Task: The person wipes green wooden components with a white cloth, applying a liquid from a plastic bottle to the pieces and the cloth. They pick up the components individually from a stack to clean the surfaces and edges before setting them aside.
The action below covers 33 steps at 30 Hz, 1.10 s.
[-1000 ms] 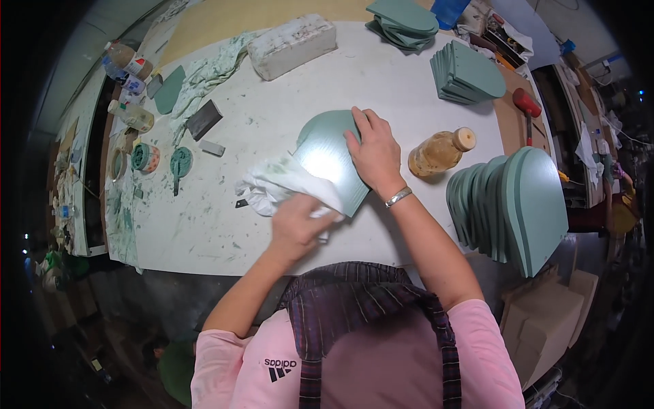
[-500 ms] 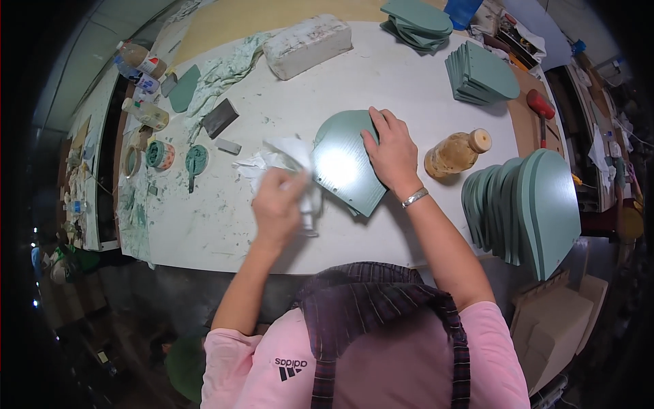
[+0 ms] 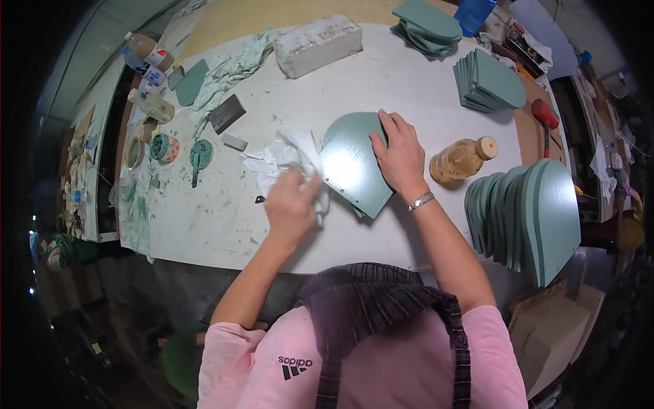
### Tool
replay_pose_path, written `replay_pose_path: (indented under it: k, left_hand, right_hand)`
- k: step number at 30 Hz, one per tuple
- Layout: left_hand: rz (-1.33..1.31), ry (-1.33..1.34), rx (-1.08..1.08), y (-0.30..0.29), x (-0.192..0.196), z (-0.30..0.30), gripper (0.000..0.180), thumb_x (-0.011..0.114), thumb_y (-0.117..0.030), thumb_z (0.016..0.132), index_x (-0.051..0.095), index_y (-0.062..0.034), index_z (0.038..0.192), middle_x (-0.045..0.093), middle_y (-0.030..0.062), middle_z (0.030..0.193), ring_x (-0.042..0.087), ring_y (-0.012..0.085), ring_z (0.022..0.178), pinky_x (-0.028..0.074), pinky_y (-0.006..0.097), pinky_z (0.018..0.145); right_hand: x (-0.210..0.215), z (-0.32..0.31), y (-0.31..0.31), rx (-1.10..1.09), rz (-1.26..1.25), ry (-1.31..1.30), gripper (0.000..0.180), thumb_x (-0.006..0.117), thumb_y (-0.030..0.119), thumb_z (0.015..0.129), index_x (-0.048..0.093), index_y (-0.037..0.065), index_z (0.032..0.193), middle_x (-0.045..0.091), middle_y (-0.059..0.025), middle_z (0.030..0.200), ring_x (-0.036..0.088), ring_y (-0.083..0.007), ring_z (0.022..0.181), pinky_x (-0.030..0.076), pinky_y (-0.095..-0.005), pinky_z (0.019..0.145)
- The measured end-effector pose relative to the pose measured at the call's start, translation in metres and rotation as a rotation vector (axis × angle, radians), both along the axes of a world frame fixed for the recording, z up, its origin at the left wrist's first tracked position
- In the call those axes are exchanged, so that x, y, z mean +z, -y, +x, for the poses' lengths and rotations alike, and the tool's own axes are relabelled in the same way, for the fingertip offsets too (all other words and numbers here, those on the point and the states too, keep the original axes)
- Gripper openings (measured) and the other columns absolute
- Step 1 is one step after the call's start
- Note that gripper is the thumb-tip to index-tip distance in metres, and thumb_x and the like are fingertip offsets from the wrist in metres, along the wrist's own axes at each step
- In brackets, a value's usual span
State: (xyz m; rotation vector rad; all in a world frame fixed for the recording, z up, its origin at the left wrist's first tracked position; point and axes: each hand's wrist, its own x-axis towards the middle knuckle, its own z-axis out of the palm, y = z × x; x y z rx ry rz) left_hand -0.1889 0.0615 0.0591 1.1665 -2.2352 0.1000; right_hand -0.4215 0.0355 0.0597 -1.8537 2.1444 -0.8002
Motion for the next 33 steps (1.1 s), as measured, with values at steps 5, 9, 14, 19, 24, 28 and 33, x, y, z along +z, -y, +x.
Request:
replay_pose_path:
  k: [5, 9, 14, 19, 24, 28, 33]
  left_hand:
    - [-0.004, 0.031, 0.009, 0.013, 0.005, -0.001, 0.032, 0.063, -0.006, 0.071, 0.073, -0.0185, 0.099, 0.055, 0.0048, 0.079, 0.057, 0.0235, 0.07, 0.044, 0.038, 0.055]
    - [0.556, -0.494, 0.072, 0.043, -0.004, 0.024, 0.027, 0.062, 0.001, 0.08, 0.076, -0.0076, 0.101, 0.054, 0.0057, 0.078, 0.056, 0.0183, 0.072, 0.045, 0.028, 0.068]
    - [1.253, -0.795, 0.023, 0.037, -0.005, 0.007, 0.021, 0.061, -0.007, 0.093, 0.07, 0.0066, 0.107, 0.065, 0.004, 0.095, 0.058, 0.0116, 0.083, 0.045, 0.024, 0.078]
    - [1.378, -1.47, -0.039, 0.005, 0.008, 0.012, 0.023, 0.058, -0.002, 0.093, 0.065, 0.0084, 0.113, 0.069, 0.009, 0.103, 0.061, 0.0116, 0.09, 0.047, 0.026, 0.084]
    - [1.298, -1.597, -0.121, -0.02, 0.022, 0.014, 0.027, 0.054, 0.0, 0.095, 0.062, 0.0104, 0.118, 0.069, 0.0123, 0.11, 0.063, 0.0148, 0.099, 0.048, 0.029, 0.091]
    - [1.257, -1.385, -0.128, -0.038, 0.027, 0.008, 0.026, 0.051, -0.002, 0.097, 0.063, 0.0094, 0.117, 0.069, 0.0117, 0.108, 0.065, 0.0142, 0.098, 0.05, 0.028, 0.088]
    - [1.175, -1.739, -0.167, -0.016, 0.024, 0.047, 0.032, 0.048, -0.006, 0.099, 0.058, 0.0131, 0.122, 0.068, 0.0161, 0.114, 0.066, 0.0189, 0.1, 0.053, 0.033, 0.091]
  right_hand:
    - [-0.002, 0.0, 0.0, -0.013, -0.004, -0.006, 0.049, 0.059, 0.029, 0.092, 0.052, 0.009, 0.137, 0.054, -0.0086, 0.134, 0.053, -0.0281, 0.118, 0.05, -0.0405, 0.093]
    - [0.001, 0.0, 0.0, 0.007, 0.004, 0.003, 0.049, 0.061, 0.026, 0.092, 0.052, 0.008, 0.136, 0.054, -0.0089, 0.134, 0.053, -0.0289, 0.117, 0.05, -0.0405, 0.093]
    - [-0.005, -0.016, -0.001, 0.077, -0.112, 0.243, 0.049, 0.062, 0.023, 0.09, 0.053, 0.006, 0.135, 0.054, -0.0126, 0.136, 0.054, -0.0276, 0.12, 0.047, -0.0382, 0.1]
    - [0.032, -0.01, -0.031, 0.066, -0.448, 1.16, 0.053, 0.062, 0.017, 0.089, 0.047, -0.003, 0.136, 0.053, -0.0167, 0.137, 0.051, -0.0252, 0.126, 0.042, -0.0381, 0.106]
    - [0.044, 0.008, -0.088, -0.127, -0.014, 2.082, 0.05, 0.059, 0.014, 0.096, 0.04, -0.004, 0.139, 0.051, -0.0172, 0.136, 0.052, -0.0268, 0.126, 0.042, -0.0404, 0.107]
    - [0.047, 0.014, -0.104, -0.052, 0.054, 1.811, 0.045, 0.058, 0.008, 0.096, 0.042, -0.003, 0.137, 0.055, -0.0162, 0.132, 0.057, -0.0255, 0.119, 0.046, -0.0392, 0.103]
    - [0.058, 0.017, -0.117, -0.112, 0.071, 1.813, 0.041, 0.057, 0.003, 0.095, 0.046, -0.005, 0.133, 0.058, -0.0162, 0.127, 0.06, -0.0245, 0.114, 0.048, -0.0375, 0.1]
